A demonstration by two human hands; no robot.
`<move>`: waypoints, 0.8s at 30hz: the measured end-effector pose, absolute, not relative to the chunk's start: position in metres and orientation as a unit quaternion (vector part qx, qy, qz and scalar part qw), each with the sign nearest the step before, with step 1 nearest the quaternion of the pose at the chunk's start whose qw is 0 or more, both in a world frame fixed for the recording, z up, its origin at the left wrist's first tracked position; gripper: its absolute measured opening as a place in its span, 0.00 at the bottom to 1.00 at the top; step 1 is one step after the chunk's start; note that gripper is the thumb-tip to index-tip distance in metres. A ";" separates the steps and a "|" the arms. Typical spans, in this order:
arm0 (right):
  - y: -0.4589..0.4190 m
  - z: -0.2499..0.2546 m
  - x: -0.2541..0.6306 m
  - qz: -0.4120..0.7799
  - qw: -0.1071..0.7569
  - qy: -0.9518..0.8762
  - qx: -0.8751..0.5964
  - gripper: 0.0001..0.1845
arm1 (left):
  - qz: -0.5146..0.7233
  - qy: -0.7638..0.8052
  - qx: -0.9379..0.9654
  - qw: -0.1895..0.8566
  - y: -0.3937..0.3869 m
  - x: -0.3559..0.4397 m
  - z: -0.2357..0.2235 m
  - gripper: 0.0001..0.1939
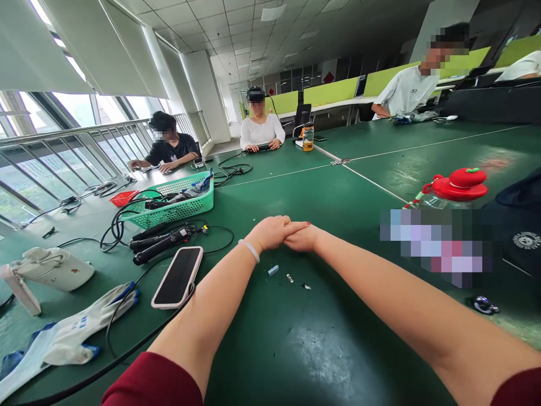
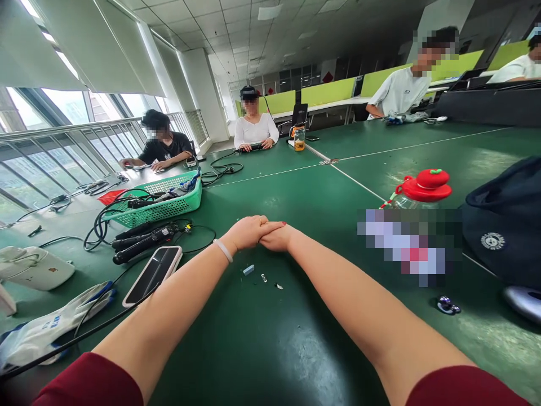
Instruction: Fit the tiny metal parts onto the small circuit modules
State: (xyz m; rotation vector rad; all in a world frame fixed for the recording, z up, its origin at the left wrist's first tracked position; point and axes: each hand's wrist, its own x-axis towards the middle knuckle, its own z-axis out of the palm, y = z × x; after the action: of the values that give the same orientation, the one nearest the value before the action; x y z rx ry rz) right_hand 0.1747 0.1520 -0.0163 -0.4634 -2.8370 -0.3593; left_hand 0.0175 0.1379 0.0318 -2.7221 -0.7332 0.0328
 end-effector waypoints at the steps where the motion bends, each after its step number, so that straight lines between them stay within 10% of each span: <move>1: 0.155 -0.017 0.173 -0.124 0.123 -0.972 -0.158 0.17 | 0.010 -0.257 -0.951 0.173 0.141 0.016 0.029 0.34; 24: 0.184 -0.034 0.165 -0.086 0.082 -0.963 -0.243 0.20 | 0.029 -0.305 -0.943 0.126 0.180 0.020 0.004 0.34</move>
State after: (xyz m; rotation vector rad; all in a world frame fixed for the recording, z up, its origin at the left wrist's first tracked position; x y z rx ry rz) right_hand 0.1651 0.1839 -0.0343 -0.7246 -2.8761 -0.2577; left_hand 0.0202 0.1804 0.0039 -2.7472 -0.8884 0.0846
